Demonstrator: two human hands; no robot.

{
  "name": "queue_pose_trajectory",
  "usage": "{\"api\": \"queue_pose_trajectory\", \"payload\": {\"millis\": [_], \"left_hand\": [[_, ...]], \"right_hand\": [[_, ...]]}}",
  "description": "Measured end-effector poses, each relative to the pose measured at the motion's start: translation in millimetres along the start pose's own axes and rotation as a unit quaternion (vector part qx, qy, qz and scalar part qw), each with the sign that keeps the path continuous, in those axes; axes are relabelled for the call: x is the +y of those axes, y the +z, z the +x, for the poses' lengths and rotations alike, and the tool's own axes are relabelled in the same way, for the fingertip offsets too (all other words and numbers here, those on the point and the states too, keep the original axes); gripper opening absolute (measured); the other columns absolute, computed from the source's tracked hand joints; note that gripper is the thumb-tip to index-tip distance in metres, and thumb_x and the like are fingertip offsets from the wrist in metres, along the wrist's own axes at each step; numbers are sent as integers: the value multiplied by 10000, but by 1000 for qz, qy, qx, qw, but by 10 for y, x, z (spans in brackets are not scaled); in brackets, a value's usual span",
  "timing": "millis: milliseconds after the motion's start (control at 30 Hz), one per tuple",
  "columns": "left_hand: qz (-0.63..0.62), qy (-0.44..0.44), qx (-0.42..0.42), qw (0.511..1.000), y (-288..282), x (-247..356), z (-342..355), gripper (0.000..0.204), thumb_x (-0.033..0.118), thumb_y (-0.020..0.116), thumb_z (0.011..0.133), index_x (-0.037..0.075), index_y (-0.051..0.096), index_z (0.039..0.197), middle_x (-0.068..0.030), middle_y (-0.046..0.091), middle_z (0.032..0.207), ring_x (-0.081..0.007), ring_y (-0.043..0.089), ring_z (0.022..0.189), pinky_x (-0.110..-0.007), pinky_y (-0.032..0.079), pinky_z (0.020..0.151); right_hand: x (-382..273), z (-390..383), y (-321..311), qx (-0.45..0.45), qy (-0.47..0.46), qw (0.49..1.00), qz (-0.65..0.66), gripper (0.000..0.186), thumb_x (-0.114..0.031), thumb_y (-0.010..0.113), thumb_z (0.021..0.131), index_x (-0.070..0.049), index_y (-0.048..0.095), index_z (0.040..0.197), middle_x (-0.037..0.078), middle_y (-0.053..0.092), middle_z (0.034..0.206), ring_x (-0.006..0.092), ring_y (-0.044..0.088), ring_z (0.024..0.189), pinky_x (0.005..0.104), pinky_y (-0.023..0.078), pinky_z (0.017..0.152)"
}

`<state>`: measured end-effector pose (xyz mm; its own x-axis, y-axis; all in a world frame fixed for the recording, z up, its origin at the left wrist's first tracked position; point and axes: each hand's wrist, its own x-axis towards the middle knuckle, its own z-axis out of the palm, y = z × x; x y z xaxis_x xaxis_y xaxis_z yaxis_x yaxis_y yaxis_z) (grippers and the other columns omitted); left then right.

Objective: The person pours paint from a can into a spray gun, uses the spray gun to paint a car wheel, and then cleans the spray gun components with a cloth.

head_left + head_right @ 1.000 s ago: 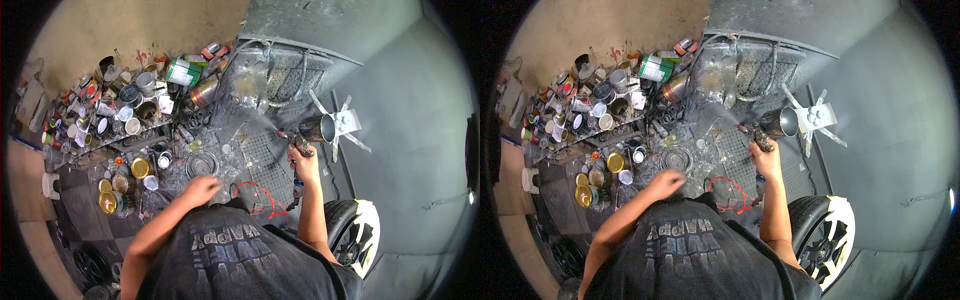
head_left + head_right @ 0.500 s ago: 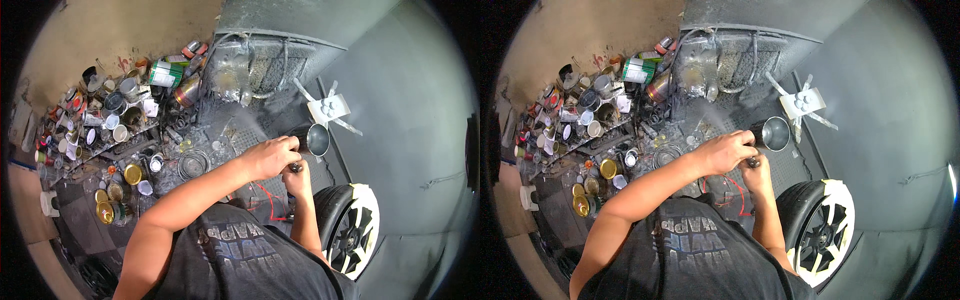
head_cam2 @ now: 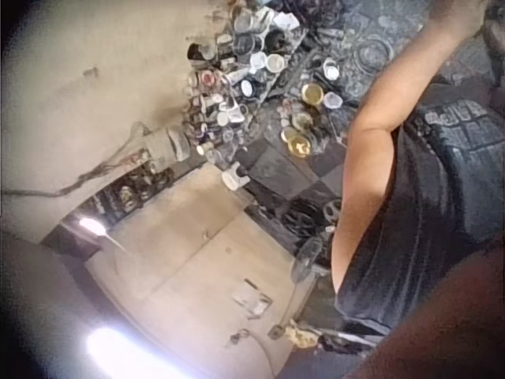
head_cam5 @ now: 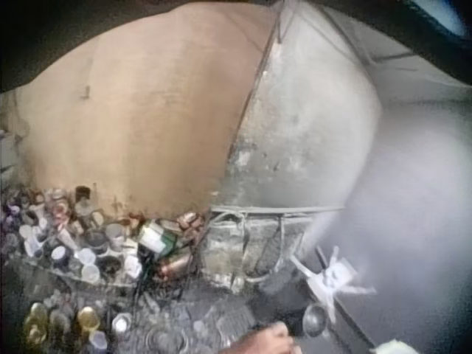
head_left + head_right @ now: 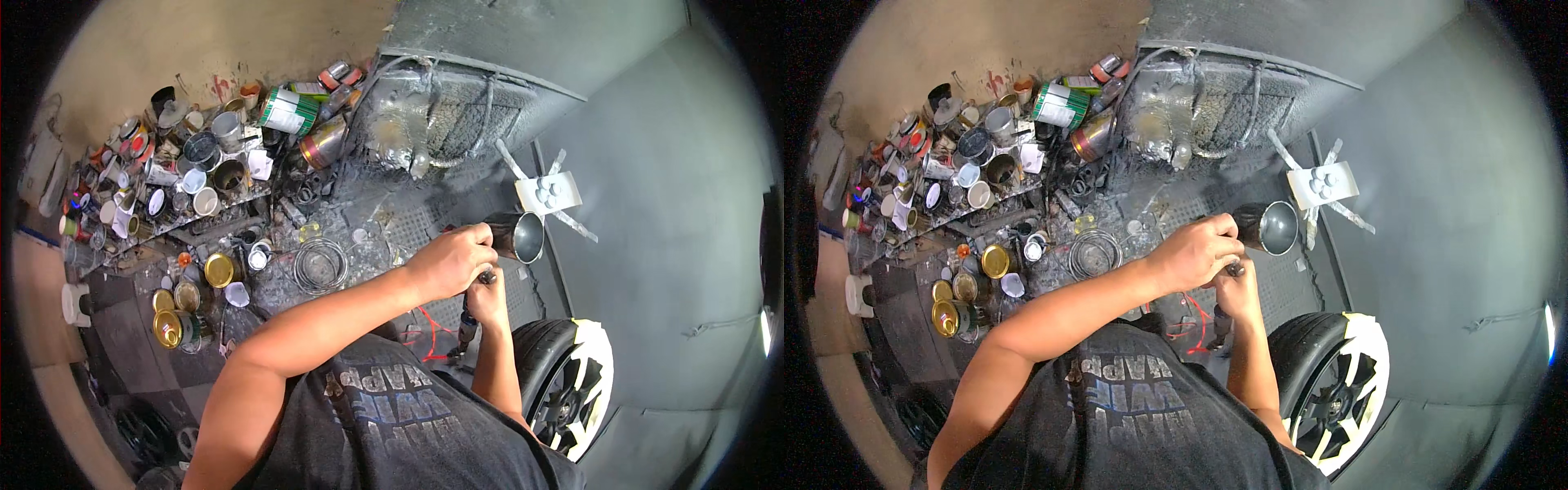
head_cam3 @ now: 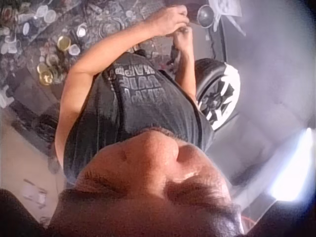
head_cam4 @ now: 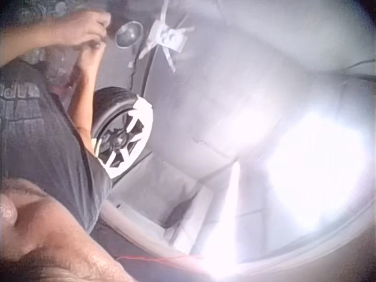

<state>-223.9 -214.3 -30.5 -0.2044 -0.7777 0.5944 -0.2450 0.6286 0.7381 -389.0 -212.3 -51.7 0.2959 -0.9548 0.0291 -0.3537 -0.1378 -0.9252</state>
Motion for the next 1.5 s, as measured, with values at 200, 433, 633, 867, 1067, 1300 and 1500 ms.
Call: {"api": "queue_pose_trajectory", "payload": {"millis": [200, 433, 633, 867, 1067, 1300, 1500], "left_hand": [[-21, -36, -12, 999, 0, 21, -312, 281, 154, 694, 852, 51, 679, 1113, -137, 613, 1070, -334, 631, 993, -402, 520, 885], [-70, -244, -297, 920, -477, -464, -1463, 358, 267, 662, 925, 51, 657, 1211, -128, 661, 1115, -278, 635, 1079, -400, 496, 937], [-409, -421, -156, 794, -841, -267, -2698, 510, 357, 463, 1032, -12, 545, 1375, -137, 538, 1424, -252, 484, 1332, -375, 314, 1146], [-457, -432, -68, 775, -810, -302, -3097, 500, 335, 415, 1047, -5, 547, 1388, -129, 525, 1449, -241, 446, 1362, -355, 277, 1165], [-463, -466, -54, 752, -849, -284, -3107, 481, 289, 444, 1040, -50, 538, 1367, -153, 555, 1408, -250, 517, 1299, -370, 354, 1134], [-478, -478, -48, 735, -769, -328, -3102, 476, 295, 474, 1028, -49, 559, 1345, -146, 591, 1358, -240, 552, 1253, -366, 386, 1107], [-451, -492, -68, 741, -762, -283, -2973, 461, 318, 514, 1011, -17, 601, 1315, -127, 610, 1327, -217, 562, 1227, -355, 394, 1090]], "right_hand": [[192, 431, -55, 28, -10, 997, 65, 114, -49, 635, 891, -19, 632, 782, 2, 633, 733, 62, 526, 650, 265, 443, 564], [12, 628, -42, 25, 120, 989, 85, 150, -179, 634, 954, -44, 658, 1016, 73, 698, 860, 171, 683, 751, 282, 481, 487], [143, 686, -26, 12, 111, 971, 211, 170, -173, 643, 939, -45, 625, 1051, 92, 687, 898, 213, 677, 764, 312, 494, 491], [223, 822, 40, 60, 129, 970, 196, 169, -166, 648, 944, -57, 575, 839, 45, 585, 707, 147, 534, 552, 291, 392, 434], [259, 826, 22, 50, 107, 972, 203, 183, -161, 658, 936, -42, 578, 822, 54, 585, 702, 149, 545, 553, 288, 397, 430], [328, 766, 16, 56, 84, 989, 110, 195, -161, 662, 932, -32, 601, 799, 38, 587, 641, 123, 538, 510, 282, 411, 427], [486, 772, 231, 59, 5, 998, 7, 280, -148, 650, 931, 3, 622, 1165, 82, 681, 848, 153, 648, 662, 315, 523, 518]]}}
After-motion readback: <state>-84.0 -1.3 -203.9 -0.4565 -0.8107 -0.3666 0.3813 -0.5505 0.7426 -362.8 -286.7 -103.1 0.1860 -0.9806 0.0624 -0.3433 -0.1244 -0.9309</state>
